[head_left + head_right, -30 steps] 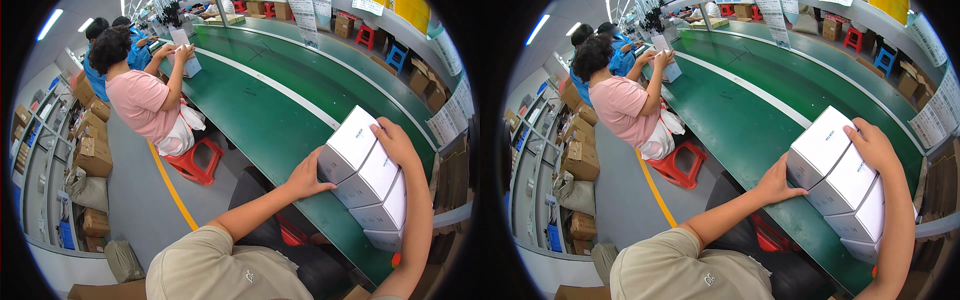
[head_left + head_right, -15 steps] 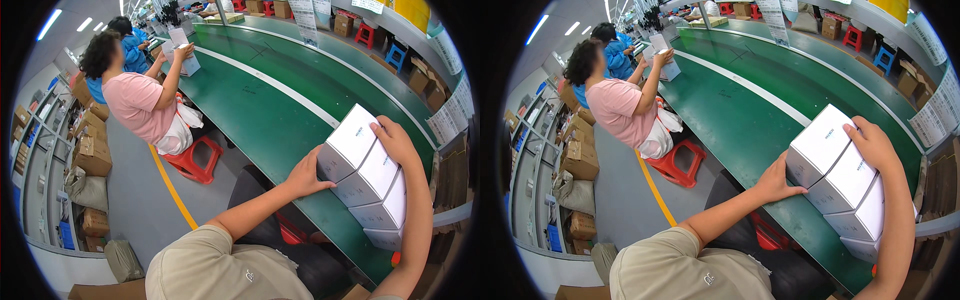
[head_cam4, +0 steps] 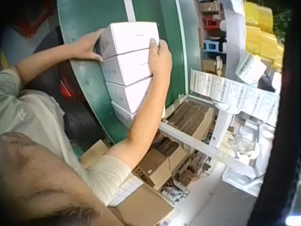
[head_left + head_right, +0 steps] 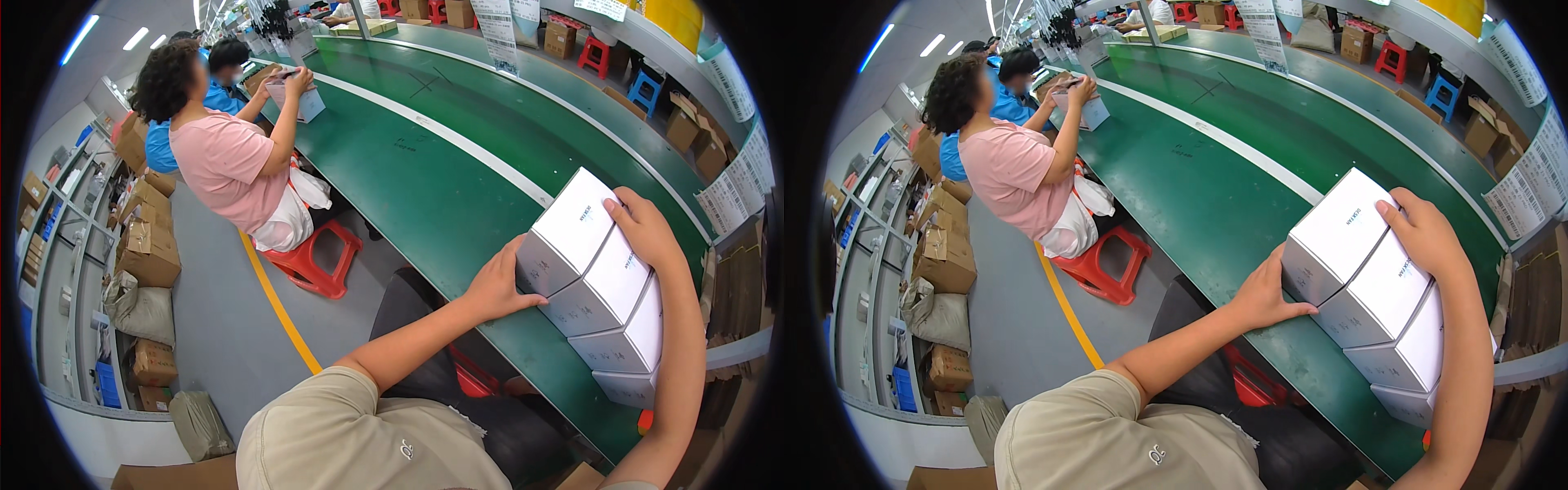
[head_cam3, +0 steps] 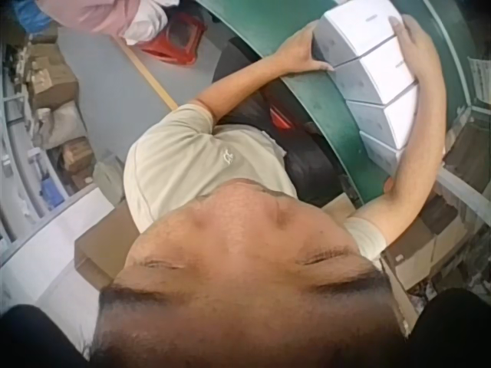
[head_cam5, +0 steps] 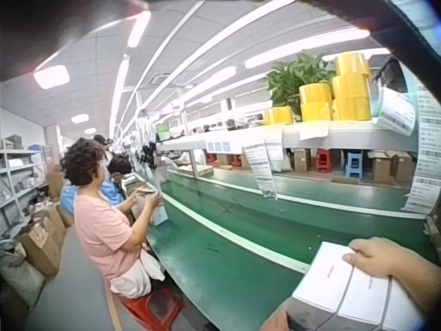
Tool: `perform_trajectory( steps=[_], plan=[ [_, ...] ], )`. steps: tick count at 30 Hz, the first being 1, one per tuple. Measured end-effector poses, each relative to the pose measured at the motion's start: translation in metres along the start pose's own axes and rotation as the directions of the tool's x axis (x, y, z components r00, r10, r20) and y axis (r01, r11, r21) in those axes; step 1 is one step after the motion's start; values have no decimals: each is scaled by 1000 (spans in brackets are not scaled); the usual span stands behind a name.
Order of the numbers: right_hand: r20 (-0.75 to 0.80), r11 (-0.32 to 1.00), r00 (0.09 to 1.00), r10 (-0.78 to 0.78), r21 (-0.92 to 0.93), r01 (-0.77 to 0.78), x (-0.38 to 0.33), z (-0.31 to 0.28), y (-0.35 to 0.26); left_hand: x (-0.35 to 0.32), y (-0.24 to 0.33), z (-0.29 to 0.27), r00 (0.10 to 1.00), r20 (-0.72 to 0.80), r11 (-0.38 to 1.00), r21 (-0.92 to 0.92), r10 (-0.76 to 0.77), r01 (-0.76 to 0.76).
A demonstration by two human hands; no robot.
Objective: Packaging electronic product boxes into larger cardboard cartons on an assembly line.
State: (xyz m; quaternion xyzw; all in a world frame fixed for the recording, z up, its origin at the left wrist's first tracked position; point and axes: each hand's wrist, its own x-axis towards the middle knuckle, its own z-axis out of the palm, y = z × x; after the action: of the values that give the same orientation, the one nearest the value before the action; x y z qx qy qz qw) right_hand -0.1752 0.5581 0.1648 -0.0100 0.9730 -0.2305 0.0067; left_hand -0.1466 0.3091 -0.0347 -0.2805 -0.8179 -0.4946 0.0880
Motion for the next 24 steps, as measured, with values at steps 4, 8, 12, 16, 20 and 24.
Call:
perform_trajectory(
  steps=[4, 8, 12, 16, 20, 24],
  plan=[
    [-5, 1000, 1000, -11, 0, 11, 0, 1, 2, 0, 1, -1, 1000, -8, 1000, 0, 11, -11],
    [-6, 1000, 1000, -6, -3, 6, 2, 2, 3, 0, 1, -1, 1000, -4, 1000, -4, 6, -6],
    [-7, 1000, 1000, -11, -4, 11, 3, 2, 5, 0, 1, -1, 1000, -1, 1000, -2, 1, -1],
    [-12, 1000, 1000, -15, 8, 15, 2, 2, 5, 1, 1, 0, 1000, -3, 1000, 3, 5, -5],
    [2, 1000, 1000, -24, 16, 24, 1, 1, 3, 0, 0, 0, 1000, -9, 1000, 10, 11, -10],
    [-40, 998, 997, -62, -8, 62, -3, 2, 2, 0, -1, 0, 1000, -9, 1000, 8, 5, -5]
  ],
)
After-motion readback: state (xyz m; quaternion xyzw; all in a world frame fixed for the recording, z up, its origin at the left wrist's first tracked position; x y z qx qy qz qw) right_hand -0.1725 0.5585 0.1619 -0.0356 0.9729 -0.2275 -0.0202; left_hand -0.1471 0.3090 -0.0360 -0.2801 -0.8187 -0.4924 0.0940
